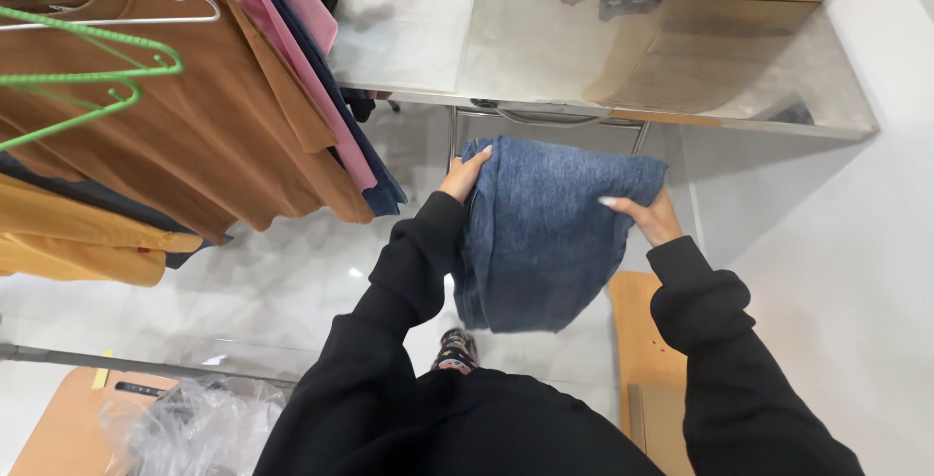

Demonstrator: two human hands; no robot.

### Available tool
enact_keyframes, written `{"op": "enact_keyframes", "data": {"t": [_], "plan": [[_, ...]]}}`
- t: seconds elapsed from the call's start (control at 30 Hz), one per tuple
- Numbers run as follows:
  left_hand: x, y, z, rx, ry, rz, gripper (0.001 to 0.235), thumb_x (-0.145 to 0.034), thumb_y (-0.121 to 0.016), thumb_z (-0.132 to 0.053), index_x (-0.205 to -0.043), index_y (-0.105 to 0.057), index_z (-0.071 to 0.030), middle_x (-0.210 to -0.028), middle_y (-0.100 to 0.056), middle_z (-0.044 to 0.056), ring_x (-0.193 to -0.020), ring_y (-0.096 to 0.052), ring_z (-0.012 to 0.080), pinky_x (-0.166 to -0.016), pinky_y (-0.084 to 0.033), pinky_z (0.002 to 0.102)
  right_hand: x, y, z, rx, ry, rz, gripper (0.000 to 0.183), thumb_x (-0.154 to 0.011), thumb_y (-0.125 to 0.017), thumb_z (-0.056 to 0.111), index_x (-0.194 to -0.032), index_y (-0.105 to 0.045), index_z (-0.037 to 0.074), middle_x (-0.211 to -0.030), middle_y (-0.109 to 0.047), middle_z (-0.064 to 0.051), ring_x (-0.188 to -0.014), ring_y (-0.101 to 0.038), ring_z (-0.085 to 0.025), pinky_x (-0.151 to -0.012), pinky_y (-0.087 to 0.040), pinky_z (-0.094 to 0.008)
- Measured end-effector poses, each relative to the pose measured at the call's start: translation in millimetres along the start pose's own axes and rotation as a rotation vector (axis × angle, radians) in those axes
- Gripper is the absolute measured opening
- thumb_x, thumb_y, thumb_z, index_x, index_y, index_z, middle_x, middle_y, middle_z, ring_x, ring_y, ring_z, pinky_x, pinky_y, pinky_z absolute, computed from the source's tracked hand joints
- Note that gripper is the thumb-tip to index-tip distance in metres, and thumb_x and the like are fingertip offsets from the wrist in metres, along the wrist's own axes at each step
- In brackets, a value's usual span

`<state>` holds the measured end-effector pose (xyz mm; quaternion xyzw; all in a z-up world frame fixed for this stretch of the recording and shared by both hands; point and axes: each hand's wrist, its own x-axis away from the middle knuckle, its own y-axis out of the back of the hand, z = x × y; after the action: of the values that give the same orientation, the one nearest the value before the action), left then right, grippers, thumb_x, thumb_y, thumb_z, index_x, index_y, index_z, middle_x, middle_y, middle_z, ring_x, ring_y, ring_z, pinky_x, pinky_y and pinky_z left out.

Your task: The person removes a pair of dark blue pants, a brown shirt, and a pair of jeans from a clothing rack. They fold each item by hand and place them on a metal table. Finally, they place a folded brown shirt into a clear plastic bag.

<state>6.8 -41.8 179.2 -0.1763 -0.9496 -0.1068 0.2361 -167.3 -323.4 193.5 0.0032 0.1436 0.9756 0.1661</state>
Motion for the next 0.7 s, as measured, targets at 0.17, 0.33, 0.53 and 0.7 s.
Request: {"op": "enact_keyframes", "data": {"t": [0.17,0.33,0.53,0.7], "plan": [[48,-1,-68,0.278,-0.096,0.185,0.121,-0.076,-0.082,-0.063,-0.159,-0.02,-0.003,-0.155,-0.03,0.032,-0.142,-0.04,0.043,-0.112,-0.039,0.056,-25,-2,27,-0.144,-0.07,-0.161,0.087,-0.076,-0.091,0.034,-0.143,-0.046,0.001,-0.125,-0.059,-0.024,-0.111,-0.064,-0.036,-0.085,-0.058,-0.048],[9,-5,-91,0.299,-0.382,0.346,0.114,-0.079,-0.089,-0.038,-0.162,-0.018,-0.006,-0.156,-0.032,0.033,-0.144,-0.035,0.045,-0.116,-0.034,0.052,-97,6,2,-0.486,-0.151,-0.359,0.081,-0.083,-0.087,0.042,-0.143,-0.044,0.01,-0.123,-0.058,-0.016,-0.106,-0.064,-0.027,-0.086,-0.06,-0.044],[-49,-20,-132,0.182,-0.478,0.193,0.111,-0.072,-0.093,-0.037,-0.156,-0.023,-0.019,-0.146,-0.048,0.025,-0.136,-0.048,0.0395,-0.11,-0.044,0.047,-186,-4,18,-0.876,-0.385,-0.424,0.057,-0.071,-0.083,0.05,-0.113,-0.069,0.014,-0.1,-0.074,-0.009,-0.085,-0.072,-0.022,-0.074,-0.062,-0.034],[-117,-31,-154,0.185,-0.458,0.128,0.083,-0.083,-0.085,-0.043,-0.148,-0.046,-0.008,-0.142,-0.056,0.021,-0.135,-0.051,0.0372,-0.109,-0.047,0.05,-231,-30,15,-1.034,-0.342,-0.418,0.049,-0.081,-0.074,0.05,-0.12,-0.071,0.021,-0.113,-0.075,-0.008,-0.096,-0.072,-0.021,-0.083,-0.06,-0.032]]}}
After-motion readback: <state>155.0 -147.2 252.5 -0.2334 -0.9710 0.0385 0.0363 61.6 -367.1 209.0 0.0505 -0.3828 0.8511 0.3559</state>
